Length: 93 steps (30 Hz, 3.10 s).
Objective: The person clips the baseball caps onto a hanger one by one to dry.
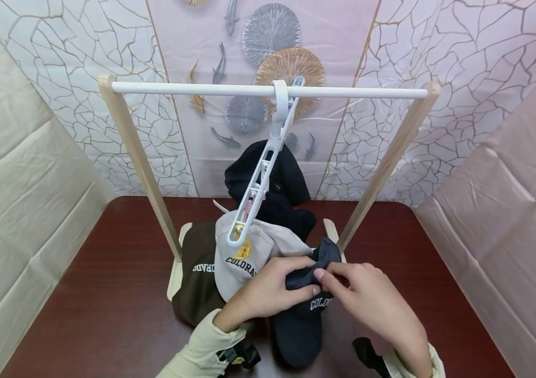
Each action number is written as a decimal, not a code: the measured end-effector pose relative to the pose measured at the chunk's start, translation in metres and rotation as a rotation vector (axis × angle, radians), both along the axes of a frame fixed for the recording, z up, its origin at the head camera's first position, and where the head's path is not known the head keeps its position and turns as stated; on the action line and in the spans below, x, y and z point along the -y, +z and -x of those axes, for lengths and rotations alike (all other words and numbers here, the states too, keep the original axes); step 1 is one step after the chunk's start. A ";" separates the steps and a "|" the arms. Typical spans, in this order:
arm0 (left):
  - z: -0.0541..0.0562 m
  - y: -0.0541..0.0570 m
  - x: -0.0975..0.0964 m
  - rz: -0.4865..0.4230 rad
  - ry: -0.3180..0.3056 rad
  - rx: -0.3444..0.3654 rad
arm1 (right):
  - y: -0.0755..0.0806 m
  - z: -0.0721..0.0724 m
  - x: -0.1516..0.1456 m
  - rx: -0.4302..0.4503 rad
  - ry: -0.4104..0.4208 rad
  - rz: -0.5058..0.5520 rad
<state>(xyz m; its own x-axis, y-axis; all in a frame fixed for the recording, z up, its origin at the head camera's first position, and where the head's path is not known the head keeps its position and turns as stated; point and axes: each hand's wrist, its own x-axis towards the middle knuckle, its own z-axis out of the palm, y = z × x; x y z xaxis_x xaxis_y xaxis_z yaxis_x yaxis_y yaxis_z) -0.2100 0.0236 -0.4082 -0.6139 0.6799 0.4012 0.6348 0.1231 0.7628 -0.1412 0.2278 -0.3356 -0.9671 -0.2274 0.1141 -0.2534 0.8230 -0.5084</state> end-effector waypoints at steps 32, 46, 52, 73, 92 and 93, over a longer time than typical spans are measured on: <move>0.000 0.026 0.032 -0.202 -0.213 0.171 | -0.026 0.032 -0.024 -0.302 0.377 0.597; -0.008 0.031 0.027 -0.230 -0.053 -0.095 | -0.011 0.014 -0.014 -0.345 0.405 0.531; -0.004 0.029 0.030 -0.310 -0.117 -0.039 | -0.011 0.013 -0.019 -0.274 0.469 0.669; -0.007 0.030 0.029 -0.304 -0.028 -0.104 | -0.008 0.009 -0.009 -0.046 0.616 0.541; -0.031 0.066 0.041 -0.690 0.540 -1.055 | -0.008 0.010 -0.008 -0.083 0.520 0.471; -0.028 0.065 0.041 -0.712 0.608 -1.083 | -0.009 0.010 -0.008 -0.081 0.510 0.464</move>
<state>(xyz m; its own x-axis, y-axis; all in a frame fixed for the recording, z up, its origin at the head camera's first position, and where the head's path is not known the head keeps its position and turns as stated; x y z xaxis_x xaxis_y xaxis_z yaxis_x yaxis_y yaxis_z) -0.1820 -0.0178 -0.3432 0.0917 -0.1148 0.9892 0.9216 0.3859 -0.0407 -0.1513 0.2359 -0.3444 -0.7368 -0.5616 0.3765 -0.6026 0.2930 -0.7423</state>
